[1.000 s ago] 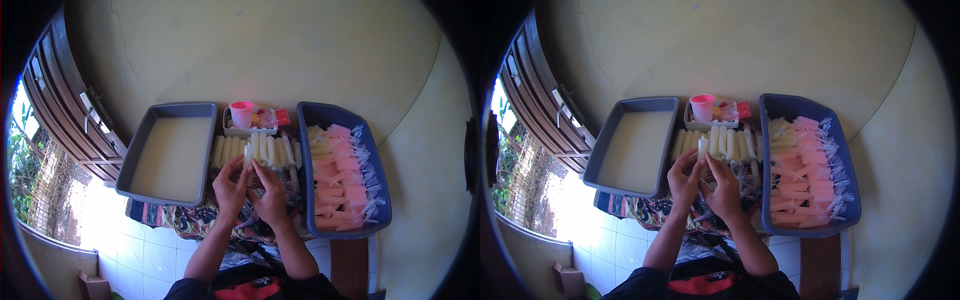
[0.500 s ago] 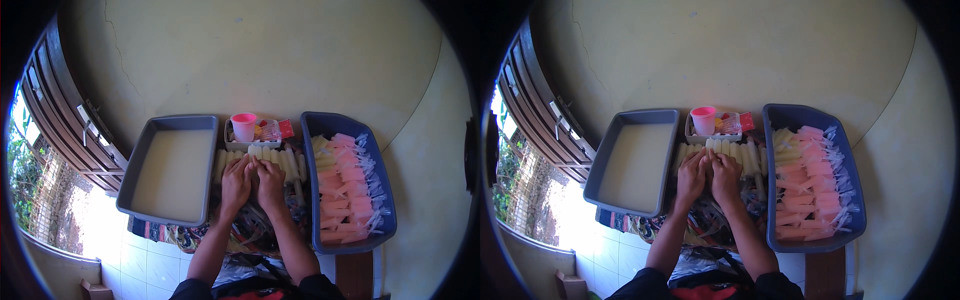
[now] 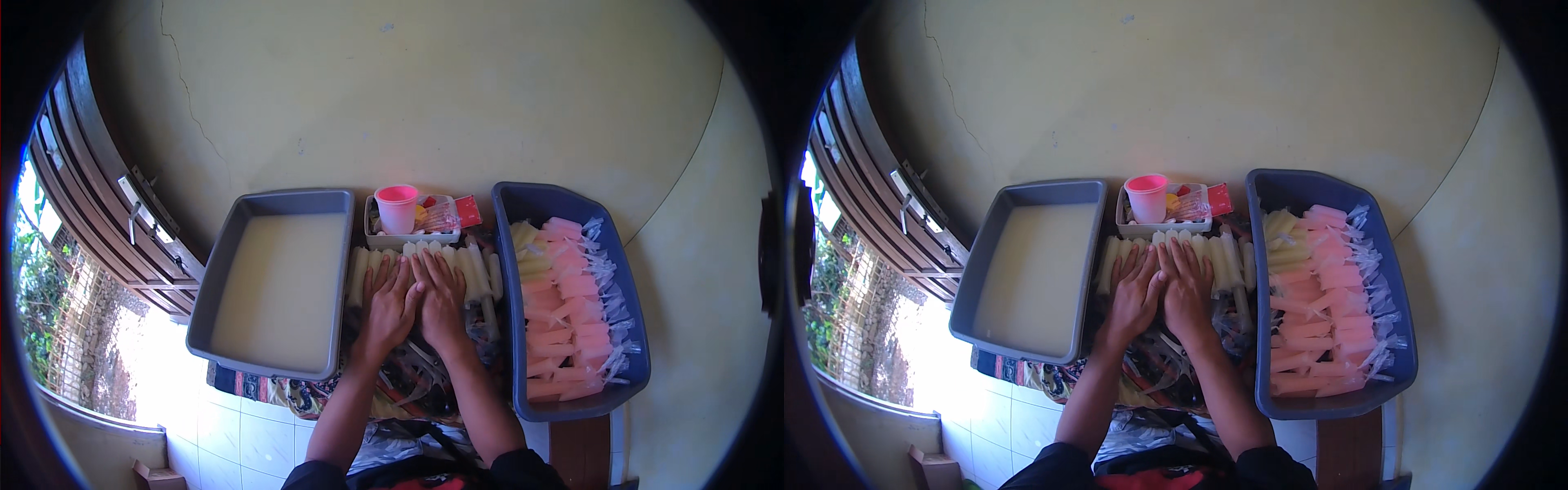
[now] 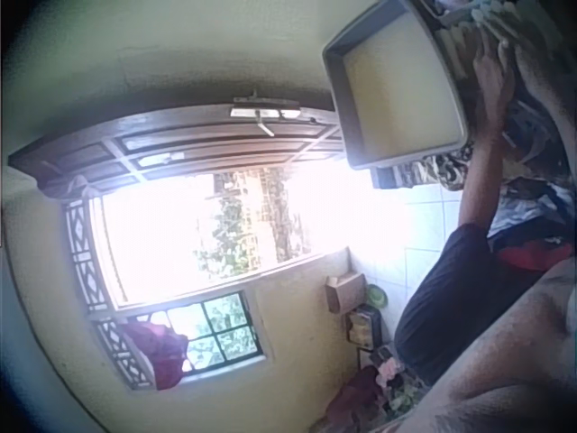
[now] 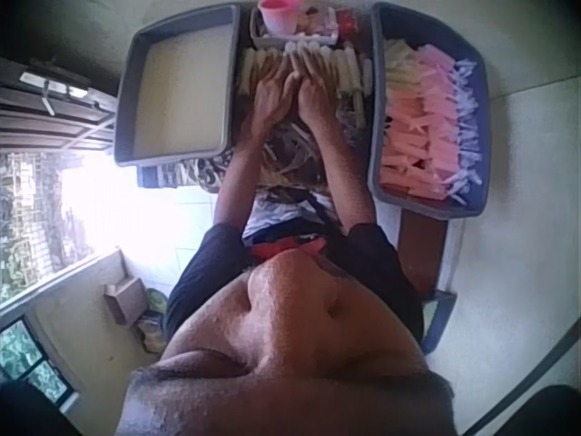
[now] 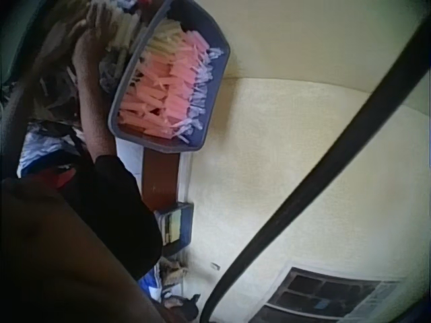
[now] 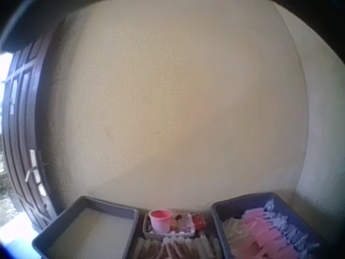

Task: The person picks up filled ice candy plastic tubes one at a time and uses a tool to seal the ends, then organizes the finished tubes in a container.

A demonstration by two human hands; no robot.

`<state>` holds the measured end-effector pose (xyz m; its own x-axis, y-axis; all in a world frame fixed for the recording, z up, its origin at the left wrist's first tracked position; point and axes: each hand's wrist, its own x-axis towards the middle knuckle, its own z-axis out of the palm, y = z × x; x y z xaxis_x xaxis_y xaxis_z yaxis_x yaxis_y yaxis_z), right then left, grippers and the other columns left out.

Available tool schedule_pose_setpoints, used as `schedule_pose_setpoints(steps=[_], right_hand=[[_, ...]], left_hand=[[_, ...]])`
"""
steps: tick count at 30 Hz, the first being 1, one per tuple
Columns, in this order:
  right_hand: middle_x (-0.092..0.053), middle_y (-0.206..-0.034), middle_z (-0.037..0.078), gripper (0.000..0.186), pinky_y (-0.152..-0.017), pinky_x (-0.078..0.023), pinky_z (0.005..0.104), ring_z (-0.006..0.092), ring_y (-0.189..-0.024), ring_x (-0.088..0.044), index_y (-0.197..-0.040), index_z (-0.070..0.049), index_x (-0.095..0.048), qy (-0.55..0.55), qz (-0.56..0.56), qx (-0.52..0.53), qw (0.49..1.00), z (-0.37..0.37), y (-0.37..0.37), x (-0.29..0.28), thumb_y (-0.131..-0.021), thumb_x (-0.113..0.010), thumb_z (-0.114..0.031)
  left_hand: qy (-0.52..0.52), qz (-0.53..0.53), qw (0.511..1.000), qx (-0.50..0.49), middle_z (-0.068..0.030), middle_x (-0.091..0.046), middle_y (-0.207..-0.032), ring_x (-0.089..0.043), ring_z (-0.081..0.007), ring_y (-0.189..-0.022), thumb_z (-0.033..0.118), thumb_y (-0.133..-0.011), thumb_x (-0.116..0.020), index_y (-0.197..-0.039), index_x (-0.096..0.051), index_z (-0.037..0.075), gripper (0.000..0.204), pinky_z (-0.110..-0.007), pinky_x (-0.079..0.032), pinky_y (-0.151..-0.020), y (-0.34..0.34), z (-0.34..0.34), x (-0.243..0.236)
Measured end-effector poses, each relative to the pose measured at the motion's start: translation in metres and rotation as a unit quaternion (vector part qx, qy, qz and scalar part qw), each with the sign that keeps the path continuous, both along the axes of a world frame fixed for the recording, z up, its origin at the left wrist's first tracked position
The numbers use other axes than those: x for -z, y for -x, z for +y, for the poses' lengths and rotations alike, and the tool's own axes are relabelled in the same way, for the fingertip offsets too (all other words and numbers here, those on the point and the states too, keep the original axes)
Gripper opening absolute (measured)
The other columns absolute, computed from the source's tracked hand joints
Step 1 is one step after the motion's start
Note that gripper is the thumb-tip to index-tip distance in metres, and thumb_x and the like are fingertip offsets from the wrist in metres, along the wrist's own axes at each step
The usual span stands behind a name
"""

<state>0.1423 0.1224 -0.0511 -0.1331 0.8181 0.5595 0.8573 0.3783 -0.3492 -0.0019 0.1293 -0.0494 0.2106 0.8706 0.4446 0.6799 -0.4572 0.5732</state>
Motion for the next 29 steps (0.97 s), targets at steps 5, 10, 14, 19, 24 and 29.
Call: schedule_pose_setpoints(steps=[5, 10, 14, 19, 24, 29], right_hand=[[-0.041, -0.174, 0.019, 0.060, -0.130, -0.023, 0.0639, 0.0418, -0.161, -0.038, -0.168, -0.010, -0.047, 0.006, -0.038, -0.013, 0.999, -0.005, -0.003, -0.004, -0.109, -0.053, -0.023], [-0.041, -0.175, 0.019, 0.059, -0.131, -0.022, 0.0654, 0.0415, -0.163, -0.036, -0.167, -0.010, -0.047, 0.012, -0.050, -0.015, 0.999, -0.004, -0.004, -0.003, -0.110, -0.050, -0.023], [-0.041, -0.175, 0.020, 0.058, -0.131, -0.021, 0.0658, 0.0415, -0.163, -0.035, -0.167, -0.010, -0.047, 0.015, -0.042, -0.018, 0.999, -0.003, -0.004, -0.003, -0.111, -0.048, -0.024], [-0.048, -0.169, 0.024, 0.059, -0.133, -0.020, 0.0642, 0.0437, -0.161, -0.039, -0.165, -0.002, -0.047, 0.022, 0.039, -0.003, 0.999, -0.010, -0.005, -0.006, -0.110, -0.055, -0.023], [-0.051, -0.165, 0.027, 0.068, -0.131, -0.026, 0.0639, 0.0450, -0.157, -0.045, -0.162, 0.003, -0.047, 0.005, 0.103, -0.022, 0.994, -0.036, -0.013, -0.021, -0.104, -0.071, -0.021], [-0.049, -0.167, 0.027, 0.076, -0.130, -0.030, 0.0626, 0.0424, -0.157, -0.046, -0.167, 0.001, -0.041, 0.017, 0.247, -0.027, 0.968, -0.078, -0.015, -0.029, -0.102, -0.076, -0.020]], left_hand=[[0.027, 0.007, 1.000, 0.014, -0.0252, -0.050, -0.168, -0.032, -0.0437, -0.164, 0.044, -0.118, -0.039, -0.166, -0.046, -0.001, 0.066, -0.060, -0.013, -0.135, 0.002, -0.003, -0.004], [0.016, 0.027, 1.000, 0.005, -0.0255, -0.049, -0.168, -0.032, -0.0439, -0.164, 0.045, -0.118, -0.039, -0.166, -0.045, -0.001, 0.067, -0.059, -0.012, -0.136, 0.001, -0.002, -0.001], [0.010, 0.024, 1.000, 0.005, -0.0268, -0.049, -0.168, -0.031, -0.0448, -0.164, 0.045, -0.117, -0.040, -0.165, -0.044, -0.004, 0.069, -0.059, -0.013, -0.136, 0.001, -0.001, 0.001], [-0.005, -0.051, 0.998, 0.020, -0.0291, -0.045, -0.170, -0.030, -0.0469, -0.164, 0.040, -0.118, -0.043, -0.166, -0.041, -0.006, 0.067, -0.057, -0.015, -0.135, -0.003, -0.006, -0.002], [-0.017, -0.127, 0.991, 0.038, -0.0303, -0.040, -0.172, -0.029, -0.0481, -0.164, 0.034, -0.118, -0.044, -0.167, -0.038, -0.007, 0.064, -0.056, -0.018, -0.135, -0.003, -0.031, -0.015], [-0.008, -0.116, 0.992, 0.048, -0.0274, -0.040, -0.173, -0.030, -0.0453, -0.165, 0.034, -0.118, -0.045, -0.170, -0.034, -0.004, 0.065, -0.056, -0.017, -0.136, -0.006, -0.062, -0.019]])
